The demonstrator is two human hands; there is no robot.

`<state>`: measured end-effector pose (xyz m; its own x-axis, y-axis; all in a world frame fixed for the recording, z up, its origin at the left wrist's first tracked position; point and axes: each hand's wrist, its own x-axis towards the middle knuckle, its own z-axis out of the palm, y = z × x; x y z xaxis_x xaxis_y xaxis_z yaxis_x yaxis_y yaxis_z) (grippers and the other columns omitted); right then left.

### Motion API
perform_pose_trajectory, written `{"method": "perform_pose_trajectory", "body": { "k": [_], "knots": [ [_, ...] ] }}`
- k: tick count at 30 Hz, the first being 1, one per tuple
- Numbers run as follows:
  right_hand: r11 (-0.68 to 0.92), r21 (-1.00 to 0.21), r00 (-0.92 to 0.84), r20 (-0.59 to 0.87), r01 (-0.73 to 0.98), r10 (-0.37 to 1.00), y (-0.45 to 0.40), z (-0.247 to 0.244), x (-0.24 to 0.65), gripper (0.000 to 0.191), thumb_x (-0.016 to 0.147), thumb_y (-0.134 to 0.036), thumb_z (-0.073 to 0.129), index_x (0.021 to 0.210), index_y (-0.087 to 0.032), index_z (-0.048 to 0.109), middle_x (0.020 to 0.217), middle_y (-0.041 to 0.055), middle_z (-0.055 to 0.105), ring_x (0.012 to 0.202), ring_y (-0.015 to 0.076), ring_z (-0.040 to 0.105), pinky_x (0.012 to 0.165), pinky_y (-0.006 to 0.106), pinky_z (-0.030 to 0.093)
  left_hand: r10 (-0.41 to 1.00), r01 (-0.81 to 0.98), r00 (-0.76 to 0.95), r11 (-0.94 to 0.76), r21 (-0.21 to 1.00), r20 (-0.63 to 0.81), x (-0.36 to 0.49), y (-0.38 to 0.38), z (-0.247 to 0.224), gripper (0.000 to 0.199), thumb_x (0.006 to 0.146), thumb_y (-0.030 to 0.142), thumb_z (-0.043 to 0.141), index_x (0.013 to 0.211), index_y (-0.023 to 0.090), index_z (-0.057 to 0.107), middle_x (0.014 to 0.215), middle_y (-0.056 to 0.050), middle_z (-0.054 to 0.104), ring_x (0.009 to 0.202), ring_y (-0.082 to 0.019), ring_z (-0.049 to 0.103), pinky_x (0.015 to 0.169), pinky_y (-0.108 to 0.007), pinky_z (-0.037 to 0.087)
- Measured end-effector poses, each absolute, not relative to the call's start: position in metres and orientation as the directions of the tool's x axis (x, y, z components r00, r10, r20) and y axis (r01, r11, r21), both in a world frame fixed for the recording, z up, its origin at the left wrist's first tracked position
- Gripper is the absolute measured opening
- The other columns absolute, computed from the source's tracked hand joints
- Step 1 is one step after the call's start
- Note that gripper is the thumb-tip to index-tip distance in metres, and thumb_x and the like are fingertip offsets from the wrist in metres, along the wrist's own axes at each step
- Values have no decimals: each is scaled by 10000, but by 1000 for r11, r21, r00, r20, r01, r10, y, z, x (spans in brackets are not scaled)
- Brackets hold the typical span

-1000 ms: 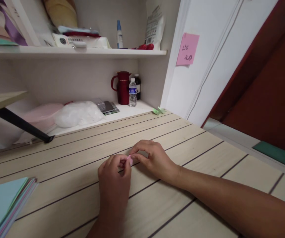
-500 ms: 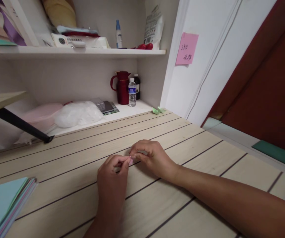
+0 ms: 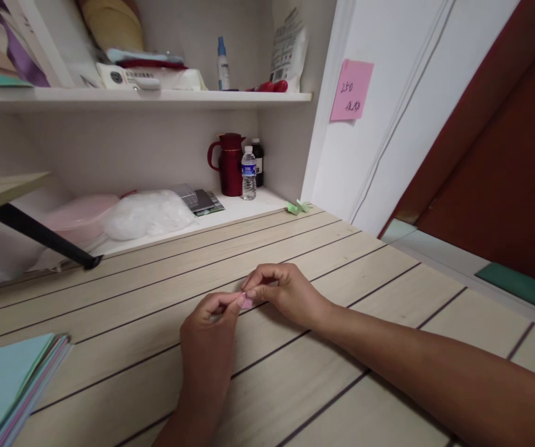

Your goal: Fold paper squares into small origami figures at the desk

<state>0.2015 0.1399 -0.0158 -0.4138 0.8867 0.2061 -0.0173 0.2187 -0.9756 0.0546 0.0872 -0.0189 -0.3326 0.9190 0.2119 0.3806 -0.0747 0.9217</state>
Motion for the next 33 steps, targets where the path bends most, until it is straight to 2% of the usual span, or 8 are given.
{"method": "perform_pose_trajectory", "body": {
  "k": [4,12,18,22,25,29,33],
  "knots": [
    [182,-982,-410,190,-58,892,141,-16,200,108,753,-245,732,706,-164,678,782,34,734,789,184,677,774,340,533,917,345,-348,-68,936,195,54,86,-19,172,752,367,657,755,231,762,628,6,718,668,-196,677,659,-292,518],
    [133,-983,-425,175,-127,888,146,-20,201,158,730,-289,763,722,-155,681,788,52,727,780,191,673,762,349,522,918,178,-387,-19,984,88,52,87,-21,191,716,379,696,765,204,757,751,-15,758,760,-197,694,739,-290,520],
    [102,-981,-411,163,-167,897,151,-23,201,161,724,-293,775,719,-165,678,809,37,718,770,172,664,757,323,514,912,153,-405,-1,988,64,48,88,-23,199,683,376,738,768,197,742,759,-16,754,793,-212,697,778,-310,522],
    [276,-961,-407,265,-34,874,148,-18,203,81,796,-224,703,730,-177,693,805,32,720,785,173,660,744,303,507,870,246,-454,-84,966,191,48,88,-25,178,759,374,678,837,219,719,874,-21,747,874,-208,684,838,-331,511],
    [410,-908,-384,349,87,855,147,-13,206,101,814,-143,668,728,-185,699,808,22,721,802,169,657,762,293,496,851,413,-385,-186,891,356,46,89,-26,150,775,354,677,857,234,712,917,-27,721,885,-203,664,863,-341,507],
    [448,-885,-371,377,127,849,146,-11,206,135,805,-84,668,728,-190,700,831,15,723,836,167,658,796,286,488,817,546,-244,-329,770,523,44,92,-28,128,780,346,689,856,245,710,892,-21,705,855,-203,658,830,-342,516],
    [459,-882,-393,387,105,834,143,-11,204,139,807,-89,680,725,-195,715,830,18,715,843,168,653,801,284,487,819,595,-202,-332,731,537,43,91,-32,84,799,332,681,783,253,703,828,-3,712,811,-196,661,801,-334,505]
  ]
}}
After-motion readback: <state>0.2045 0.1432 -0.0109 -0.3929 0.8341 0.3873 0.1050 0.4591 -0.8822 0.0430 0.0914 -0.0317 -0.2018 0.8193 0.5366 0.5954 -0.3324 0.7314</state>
